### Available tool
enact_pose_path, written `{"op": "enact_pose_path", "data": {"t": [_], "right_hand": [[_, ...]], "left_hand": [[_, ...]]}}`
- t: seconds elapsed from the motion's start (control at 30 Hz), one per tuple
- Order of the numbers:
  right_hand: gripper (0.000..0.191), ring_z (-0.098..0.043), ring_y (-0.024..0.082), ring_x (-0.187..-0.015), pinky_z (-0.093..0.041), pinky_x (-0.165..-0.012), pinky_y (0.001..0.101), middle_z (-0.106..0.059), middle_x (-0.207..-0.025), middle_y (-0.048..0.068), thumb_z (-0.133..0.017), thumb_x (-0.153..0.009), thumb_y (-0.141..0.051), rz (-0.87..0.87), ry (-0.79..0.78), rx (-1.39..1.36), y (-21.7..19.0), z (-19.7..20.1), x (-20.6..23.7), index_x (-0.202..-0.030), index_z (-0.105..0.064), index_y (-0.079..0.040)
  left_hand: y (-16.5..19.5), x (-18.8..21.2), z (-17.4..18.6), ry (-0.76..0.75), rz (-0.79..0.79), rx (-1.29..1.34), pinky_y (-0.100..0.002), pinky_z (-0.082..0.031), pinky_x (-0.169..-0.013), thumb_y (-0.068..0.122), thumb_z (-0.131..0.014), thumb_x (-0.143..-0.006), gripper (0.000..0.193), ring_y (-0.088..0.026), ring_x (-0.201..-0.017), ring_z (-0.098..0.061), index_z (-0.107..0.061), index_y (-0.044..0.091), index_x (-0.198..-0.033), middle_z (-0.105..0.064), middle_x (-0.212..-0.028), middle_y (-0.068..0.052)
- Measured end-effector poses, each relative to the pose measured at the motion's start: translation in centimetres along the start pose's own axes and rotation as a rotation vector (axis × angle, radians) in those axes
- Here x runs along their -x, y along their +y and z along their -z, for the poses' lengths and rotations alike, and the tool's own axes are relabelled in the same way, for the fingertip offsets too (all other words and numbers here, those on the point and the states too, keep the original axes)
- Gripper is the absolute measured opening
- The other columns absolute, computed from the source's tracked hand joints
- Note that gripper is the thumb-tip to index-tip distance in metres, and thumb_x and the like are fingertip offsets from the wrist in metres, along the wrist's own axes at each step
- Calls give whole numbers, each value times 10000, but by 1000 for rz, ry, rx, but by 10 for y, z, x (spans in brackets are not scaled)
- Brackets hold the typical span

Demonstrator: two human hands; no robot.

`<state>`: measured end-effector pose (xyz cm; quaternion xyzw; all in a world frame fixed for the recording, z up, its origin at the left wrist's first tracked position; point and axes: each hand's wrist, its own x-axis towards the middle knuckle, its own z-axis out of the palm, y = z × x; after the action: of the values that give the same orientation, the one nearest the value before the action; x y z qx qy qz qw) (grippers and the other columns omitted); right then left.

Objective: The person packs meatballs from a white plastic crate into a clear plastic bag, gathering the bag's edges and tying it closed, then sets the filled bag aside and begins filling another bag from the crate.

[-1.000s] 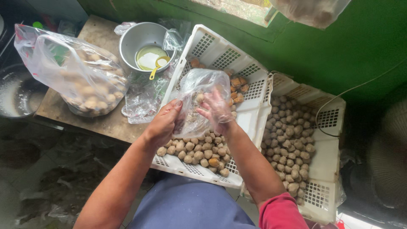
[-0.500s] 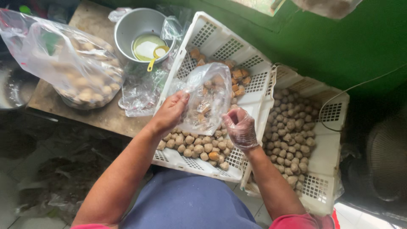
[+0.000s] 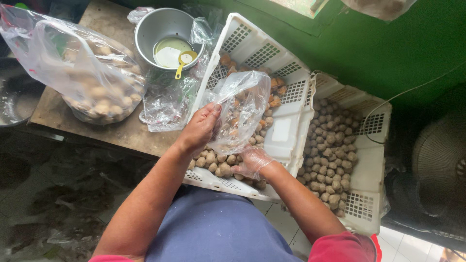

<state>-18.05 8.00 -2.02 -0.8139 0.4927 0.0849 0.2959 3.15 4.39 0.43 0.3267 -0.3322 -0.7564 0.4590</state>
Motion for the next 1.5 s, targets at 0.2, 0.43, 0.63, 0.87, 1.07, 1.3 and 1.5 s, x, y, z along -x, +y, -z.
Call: {"op": "enact_pose_path", "data": {"t": [0.2,0.43,0.63,0.87,1.07,1.3,1.5], "right_hand": [[742,-645,386,-1195,-493,-1041,468,-677,-1238,252,-618,-906,-632,-325,-71,41,-15,3,2,-1325,-594,-20],[650,-646,395,-1143,-498,-982,468,-685,-1195,240,-641,-902,-555,-373,-60,-50,3,-11,8,-1279,-581,-29],[448,-666,242,-953,-543,-858,392,-700,-1037,93,-653,-902,-423,-279,-24,-418,12,-2,37,-1133,-673,-40],[479,-554,144,-782,-494,-700,297,-649,-994,86,-685,-1004,-251,18,271,-1462,-19,40,1,-1381,-534,3],[847,-586,297,-1370,-456,-1128,360,-501,-1582,207,-609,-913,-236,-412,642,-949,-15,60,-45,-1652,-200,-165],[885,-302,404,-1482,-333,-1172,410,-130,-1646,275,-721,-909,-206,-334,635,-446,6,52,19,-1618,-196,-138],[806,-526,322,-1375,-572,-1001,397,-382,-1573,195,-748,-846,-166,-269,713,-577,11,50,43,-1542,-344,-126]], "left_hand": [[4,4,-3,-7,23,25,-232,-229,-403,310,-473,-1095,194,-23,-446,-294,-568,141,-1104,-347,-583,106],[1,-1,-5,-37,40,21,-244,-213,-390,322,-467,-1094,203,-34,-438,-283,-544,147,-1026,-343,-569,96],[0,-1,-3,-60,67,22,-237,-207,-390,326,-469,-1094,211,-26,-444,-283,-529,153,-990,-346,-573,103],[14,0,-12,-91,94,51,-220,-225,-386,320,-467,-1086,219,-16,-435,-297,-599,169,-1174,-364,-573,111],[16,2,-10,27,118,201,-224,-483,-657,231,-421,-1102,292,-58,-714,-563,-579,48,-1265,-651,-861,9],[24,15,-13,-145,-69,227,-203,-378,-509,260,-489,-1169,217,-12,-578,-421,-601,83,-1110,-474,-718,93],[32,36,-39,-41,-1,10,-228,-236,-384,289,-475,-1132,238,-24,-463,-282,-522,108,-983,-340,-602,106]]}}
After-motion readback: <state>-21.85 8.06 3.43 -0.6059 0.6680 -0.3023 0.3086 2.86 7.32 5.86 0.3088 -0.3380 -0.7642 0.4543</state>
